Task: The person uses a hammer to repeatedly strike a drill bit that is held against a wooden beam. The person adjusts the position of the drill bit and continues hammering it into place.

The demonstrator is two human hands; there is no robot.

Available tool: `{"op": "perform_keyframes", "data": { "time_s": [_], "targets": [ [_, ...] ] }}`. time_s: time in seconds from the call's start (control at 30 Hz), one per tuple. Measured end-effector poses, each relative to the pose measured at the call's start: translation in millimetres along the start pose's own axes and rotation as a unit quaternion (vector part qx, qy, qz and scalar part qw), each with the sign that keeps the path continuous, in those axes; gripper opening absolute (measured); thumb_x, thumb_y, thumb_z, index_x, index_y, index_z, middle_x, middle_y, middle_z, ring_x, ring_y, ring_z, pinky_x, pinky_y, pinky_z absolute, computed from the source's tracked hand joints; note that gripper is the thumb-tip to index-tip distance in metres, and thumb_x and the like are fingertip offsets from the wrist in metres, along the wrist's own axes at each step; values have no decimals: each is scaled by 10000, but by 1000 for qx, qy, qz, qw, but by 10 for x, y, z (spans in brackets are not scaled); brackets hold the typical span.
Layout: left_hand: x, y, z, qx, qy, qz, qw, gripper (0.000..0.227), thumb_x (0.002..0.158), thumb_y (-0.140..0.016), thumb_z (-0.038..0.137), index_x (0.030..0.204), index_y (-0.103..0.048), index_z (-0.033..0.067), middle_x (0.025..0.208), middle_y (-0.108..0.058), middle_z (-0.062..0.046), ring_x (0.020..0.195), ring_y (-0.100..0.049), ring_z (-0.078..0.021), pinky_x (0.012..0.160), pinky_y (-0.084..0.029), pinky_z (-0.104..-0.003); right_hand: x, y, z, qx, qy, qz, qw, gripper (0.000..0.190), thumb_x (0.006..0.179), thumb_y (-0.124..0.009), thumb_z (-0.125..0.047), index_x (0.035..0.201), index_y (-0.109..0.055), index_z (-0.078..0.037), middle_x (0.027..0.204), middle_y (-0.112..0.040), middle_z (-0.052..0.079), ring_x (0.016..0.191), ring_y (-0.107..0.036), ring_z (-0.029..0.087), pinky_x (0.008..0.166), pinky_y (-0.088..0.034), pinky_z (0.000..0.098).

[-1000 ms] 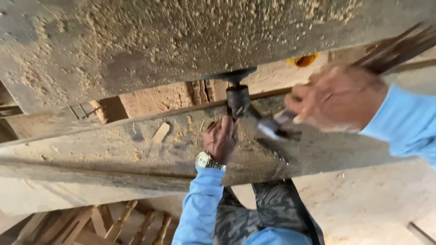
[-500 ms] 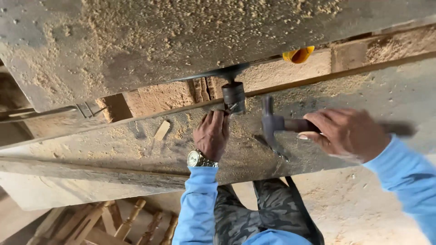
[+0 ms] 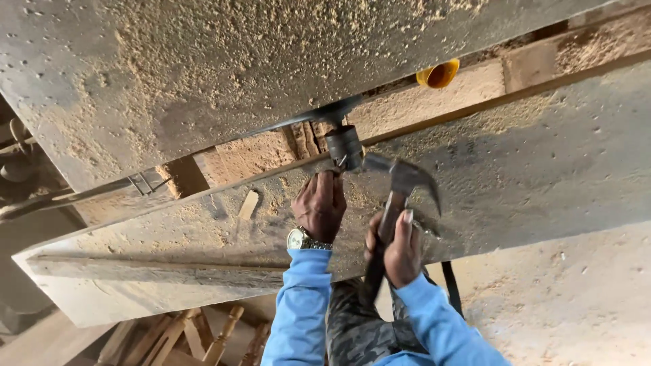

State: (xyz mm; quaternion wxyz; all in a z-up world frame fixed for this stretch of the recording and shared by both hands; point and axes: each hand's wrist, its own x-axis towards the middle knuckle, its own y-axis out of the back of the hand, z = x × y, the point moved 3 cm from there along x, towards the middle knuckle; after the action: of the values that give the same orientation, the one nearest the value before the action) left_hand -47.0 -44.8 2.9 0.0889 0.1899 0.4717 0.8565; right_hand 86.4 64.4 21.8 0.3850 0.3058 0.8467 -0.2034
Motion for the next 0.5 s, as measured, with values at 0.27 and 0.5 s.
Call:
{"op": "perform_keyframes", "data": {
  "time_s": [0.27,0.5],
  "targets": [
    [-20,31,57,1,31,9,999,159,934,-656,185,791,-595,154,603,-596,-33,521,-657,-225,490,-555,-305,-87,-348,-236,-39,121,42,991,813,1063,-164,-634,785,-629,-28,444,-540,126,316,-598,233,348,-516,306],
    [-9,68,118,-58,67,13,996,233,978,-625,233,787,-567,114,583,-577,-97,526,-673,-299,488,-550,-368,-44,-304,-279,-109,153,40,981,801,1066,-201,-600,808,-668,-4,460,-569,156,335,-600,267,358,-509,323]
  ]
}}
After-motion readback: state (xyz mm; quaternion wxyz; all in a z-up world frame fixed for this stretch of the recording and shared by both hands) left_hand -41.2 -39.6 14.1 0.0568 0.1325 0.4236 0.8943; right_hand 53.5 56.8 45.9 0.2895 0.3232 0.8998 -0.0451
